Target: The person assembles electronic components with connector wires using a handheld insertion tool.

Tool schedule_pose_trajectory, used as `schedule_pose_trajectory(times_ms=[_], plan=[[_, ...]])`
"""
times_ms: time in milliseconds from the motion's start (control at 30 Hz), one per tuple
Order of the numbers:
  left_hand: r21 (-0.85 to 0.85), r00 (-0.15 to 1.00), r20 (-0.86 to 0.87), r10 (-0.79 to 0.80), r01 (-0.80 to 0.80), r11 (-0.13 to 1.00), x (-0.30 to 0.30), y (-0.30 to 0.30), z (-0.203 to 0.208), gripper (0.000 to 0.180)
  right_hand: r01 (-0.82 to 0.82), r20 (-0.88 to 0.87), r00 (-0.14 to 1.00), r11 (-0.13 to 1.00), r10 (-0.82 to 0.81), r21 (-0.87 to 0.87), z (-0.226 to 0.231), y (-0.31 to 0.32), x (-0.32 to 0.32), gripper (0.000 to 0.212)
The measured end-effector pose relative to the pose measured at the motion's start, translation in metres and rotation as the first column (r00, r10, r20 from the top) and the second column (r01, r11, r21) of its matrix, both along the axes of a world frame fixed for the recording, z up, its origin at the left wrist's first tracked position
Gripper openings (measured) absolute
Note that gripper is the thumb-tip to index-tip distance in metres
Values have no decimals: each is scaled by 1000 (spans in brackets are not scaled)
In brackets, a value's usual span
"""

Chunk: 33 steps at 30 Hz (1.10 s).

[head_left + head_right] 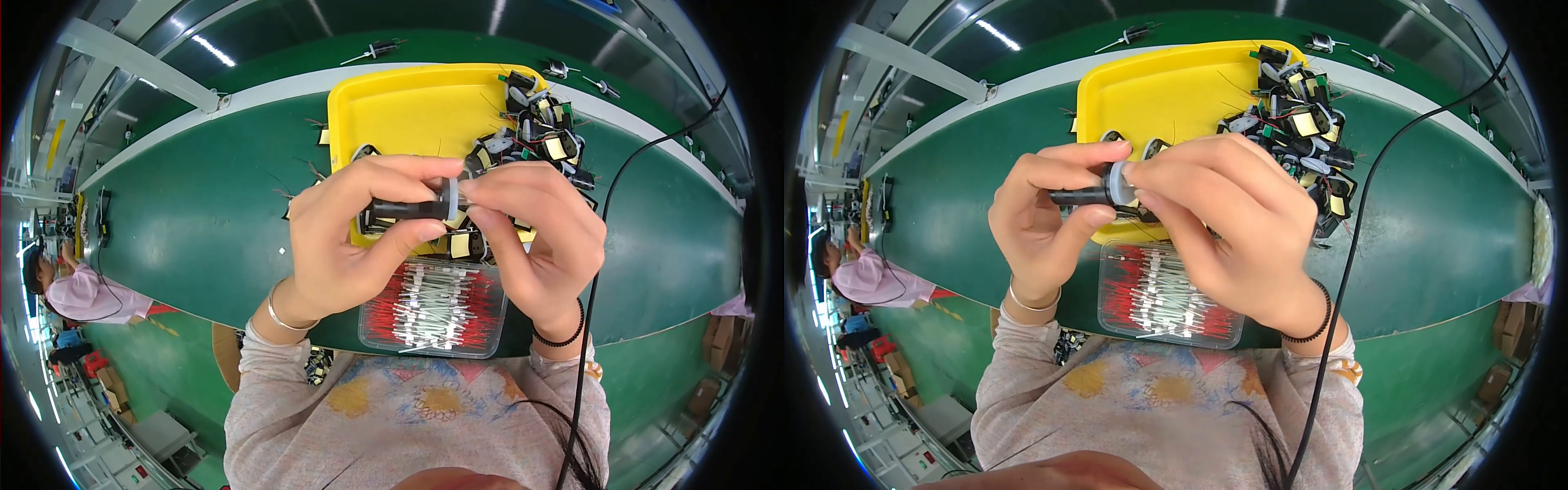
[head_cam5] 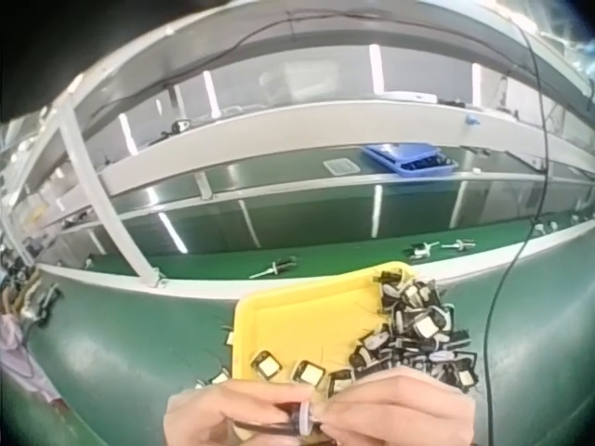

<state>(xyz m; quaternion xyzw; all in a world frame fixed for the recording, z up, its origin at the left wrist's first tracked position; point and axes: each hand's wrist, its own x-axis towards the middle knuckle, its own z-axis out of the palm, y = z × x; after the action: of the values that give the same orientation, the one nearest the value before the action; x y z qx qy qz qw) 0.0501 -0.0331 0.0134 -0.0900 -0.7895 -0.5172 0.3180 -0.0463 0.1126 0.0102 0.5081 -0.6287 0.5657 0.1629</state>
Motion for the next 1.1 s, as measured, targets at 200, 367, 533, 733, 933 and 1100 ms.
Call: schedule_pose_trajectory(times_ms=[200,367,533,733,933,1100], plan=[[-20,999,-40,12,-13,1000,2,7,-7,21,10,-216,976,998,-22,-56,-5,2,1,25],[214,998,-33,45,-37,976,6,18,-17,21,58,-390,919,998,-61,-21,-10,4,5,35],[128,982,148,-114,95,987,5,1,-8,19,-9,-249,968,1000,3,-24,-13,2,1,29],[433,945,244,-218,95,896,-9,-2,-20,19,-121,374,925,987,73,108,-8,-2,-11,17],[884,918,146,-369,46,465,-15,-6,-29,13,-192,664,719,977,203,-90,3,-12,-21,26],[842,934,106,-341,98,530,-12,-3,-30,15,-239,652,709,961,271,-140,-10,-27,-14,13]])
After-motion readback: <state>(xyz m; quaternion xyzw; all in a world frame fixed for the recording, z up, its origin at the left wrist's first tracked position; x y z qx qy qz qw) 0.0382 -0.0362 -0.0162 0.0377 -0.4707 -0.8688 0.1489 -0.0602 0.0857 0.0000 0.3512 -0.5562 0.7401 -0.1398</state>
